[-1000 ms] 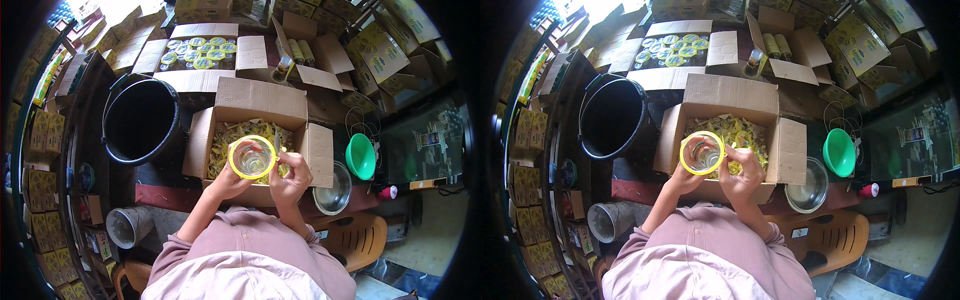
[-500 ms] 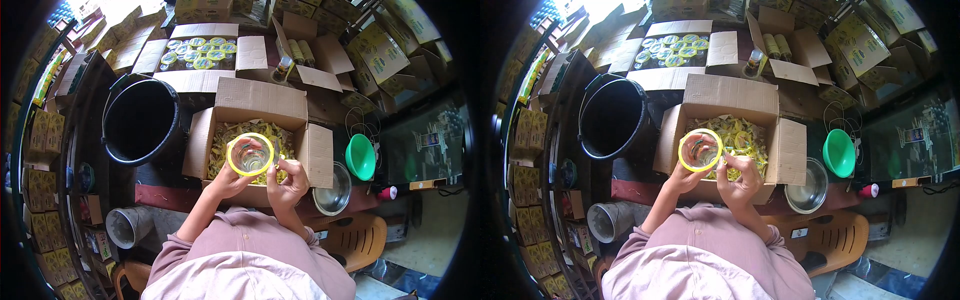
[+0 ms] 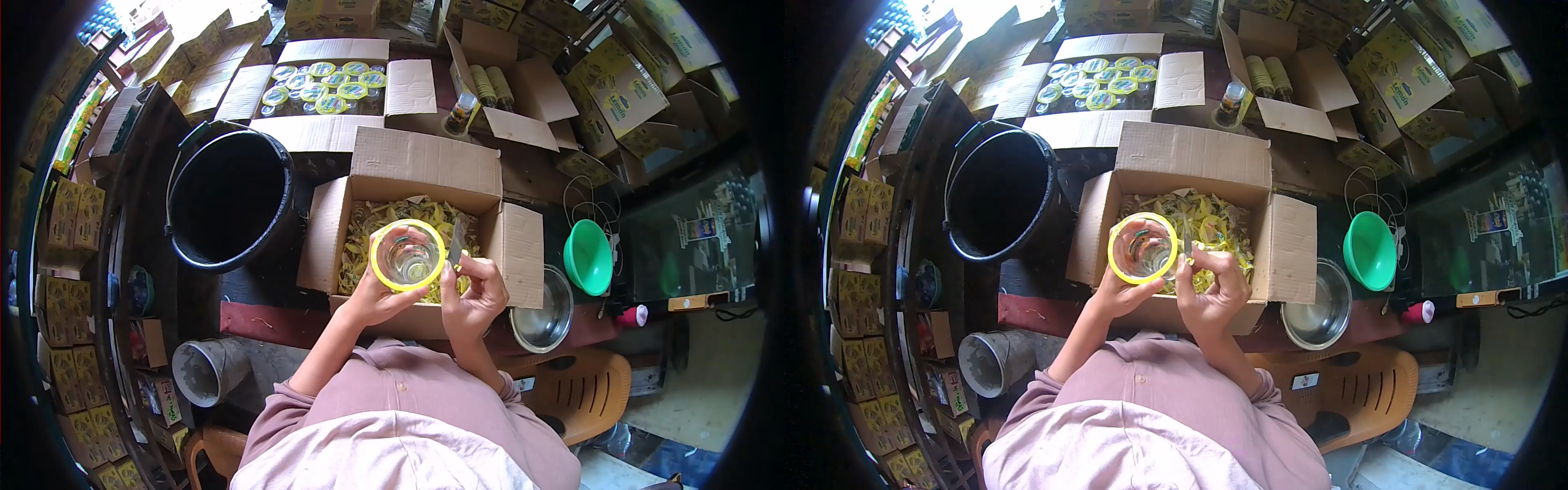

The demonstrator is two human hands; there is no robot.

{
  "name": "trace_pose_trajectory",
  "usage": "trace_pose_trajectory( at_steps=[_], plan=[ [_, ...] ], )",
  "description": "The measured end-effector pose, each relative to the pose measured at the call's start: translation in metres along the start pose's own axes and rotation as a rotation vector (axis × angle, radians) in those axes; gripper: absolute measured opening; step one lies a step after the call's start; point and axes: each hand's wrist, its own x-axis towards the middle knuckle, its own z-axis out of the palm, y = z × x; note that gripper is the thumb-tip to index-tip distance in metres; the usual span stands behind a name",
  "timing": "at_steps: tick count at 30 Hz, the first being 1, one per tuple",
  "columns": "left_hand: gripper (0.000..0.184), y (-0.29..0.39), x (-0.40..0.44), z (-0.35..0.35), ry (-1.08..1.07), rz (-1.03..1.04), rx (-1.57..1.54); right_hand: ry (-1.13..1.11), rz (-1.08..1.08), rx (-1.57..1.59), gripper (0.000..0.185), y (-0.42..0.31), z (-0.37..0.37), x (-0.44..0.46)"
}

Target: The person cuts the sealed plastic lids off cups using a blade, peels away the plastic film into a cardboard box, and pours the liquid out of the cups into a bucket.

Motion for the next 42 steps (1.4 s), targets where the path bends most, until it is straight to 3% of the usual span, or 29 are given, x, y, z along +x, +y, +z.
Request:
trace_pose_trajectory(
  at_steps=[5,20,30,32,36,42],
  plan=[
    [0.075,-0.001,-0.001,0.002,0.037,-0.012,-0.008,-0.010,-0.091,-0.067,0.021,0.000,-0.001,-0.005],
    [0.071,-0.003,0.001,-0.002,0.025,-0.028,0.001,-0.013,-0.068,-0.040,0.020,0.000,0.003,-0.005],
    [0.066,-0.010,0.001,-0.006,0.039,-0.086,-0.029,-0.057,-0.203,-0.232,0.022,-0.003,0.007,0.006],
    [0.065,-0.006,0.002,-0.007,0.009,-0.044,0.081,-0.053,-0.207,-0.252,0.022,-0.005,0.009,0.008],
    [0.067,-0.007,-0.001,-0.005,0.024,0.018,0.120,-0.057,-0.109,-0.140,0.021,0.005,0.010,0.010],
    [0.070,-0.014,-0.002,-0.003,0.034,-0.109,-0.084,0.024,0.027,0.035,0.021,0.006,0.013,0.004]
  ],
)
